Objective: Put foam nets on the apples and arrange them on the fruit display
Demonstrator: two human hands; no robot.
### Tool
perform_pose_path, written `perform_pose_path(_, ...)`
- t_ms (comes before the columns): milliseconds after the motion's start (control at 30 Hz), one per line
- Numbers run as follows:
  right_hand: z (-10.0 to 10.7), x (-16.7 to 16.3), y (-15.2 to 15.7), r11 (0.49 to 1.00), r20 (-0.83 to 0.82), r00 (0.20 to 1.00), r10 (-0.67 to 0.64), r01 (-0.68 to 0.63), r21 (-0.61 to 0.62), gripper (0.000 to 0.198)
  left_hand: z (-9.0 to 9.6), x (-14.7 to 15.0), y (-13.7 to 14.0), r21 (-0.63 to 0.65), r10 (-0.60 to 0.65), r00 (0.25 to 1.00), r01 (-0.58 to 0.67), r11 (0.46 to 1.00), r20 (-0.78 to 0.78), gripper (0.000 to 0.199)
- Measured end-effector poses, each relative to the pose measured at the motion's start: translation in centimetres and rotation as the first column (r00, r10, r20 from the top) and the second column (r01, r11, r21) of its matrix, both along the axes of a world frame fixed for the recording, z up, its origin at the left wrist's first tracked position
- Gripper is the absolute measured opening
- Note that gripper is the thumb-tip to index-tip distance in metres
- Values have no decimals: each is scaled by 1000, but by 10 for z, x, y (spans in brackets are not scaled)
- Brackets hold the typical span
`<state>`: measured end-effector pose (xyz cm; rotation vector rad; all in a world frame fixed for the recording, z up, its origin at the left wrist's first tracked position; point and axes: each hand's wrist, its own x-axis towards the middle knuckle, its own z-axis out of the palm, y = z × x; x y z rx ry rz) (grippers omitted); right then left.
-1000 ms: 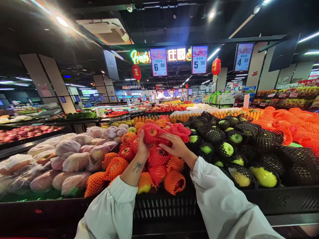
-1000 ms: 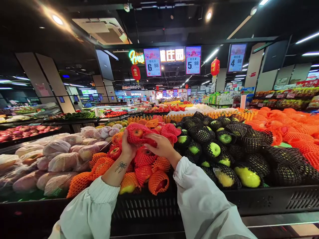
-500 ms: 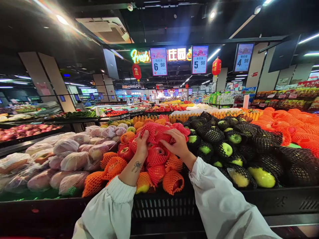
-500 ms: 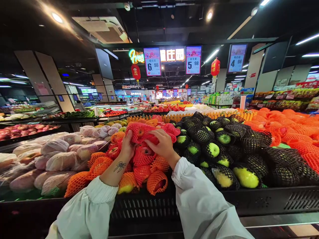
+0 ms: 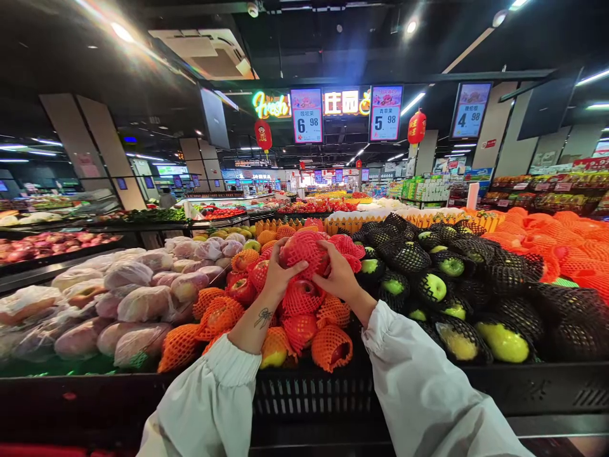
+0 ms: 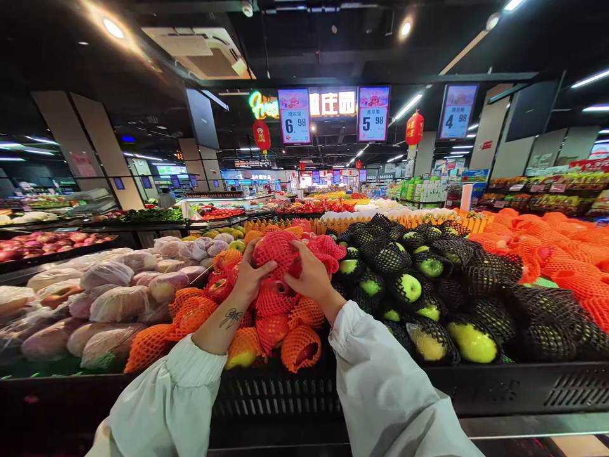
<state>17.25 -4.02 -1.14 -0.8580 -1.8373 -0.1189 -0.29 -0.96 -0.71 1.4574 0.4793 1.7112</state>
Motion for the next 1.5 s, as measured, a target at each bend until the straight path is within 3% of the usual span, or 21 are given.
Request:
perform_pose_path(200, -3, 1, 2, 998, -55, 998, 24, -28, -62, 85, 5, -1, -3, 102, -27, 993, 39, 994, -118, 87)
perform_pose_path(467, 0, 1, -2, 999, -100, 995, -21, 18, -30, 85, 8, -4, -8, 95, -77, 969, 102, 990, -236, 85)
perform_pose_path(700, 1, -1, -6, 1000, -85, 996, 7, -9, -23, 110, 6, -3, -3, 147, -6, 961, 49, 988, -278, 82)
perform_pose_path(900, 7, 1, -14, 996, 53, 997, -56, 60, -65, 83, 5, -2, -3, 140, -30, 944, 80, 987, -329, 78)
perform_pose_path(1033, 7, -1, -15, 996, -58, 995, -84, 86, 30, 83, 5, -4, -4, 115, -112, 971, 138, 984, -209, 70)
perform_pose_path(1167, 4, -2, -10, 981, -250, 967, -45, 89, 170, 91, 4, -7, -2, 72, -96, 976, 112, 991, -195, 44)
perform_pose_path(1300, 2, -2, -7, 985, -360, 933, -12, 74, 158, 100, 2, -5, 1, 85, -107, 970, 128, 988, -219, 46)
perform_pose_path(1500, 0, -2, -5, 988, -342, 939, -27, 77, 135, 108, 4, -2, 1, 117, -137, 948, 177, 977, -289, 42)
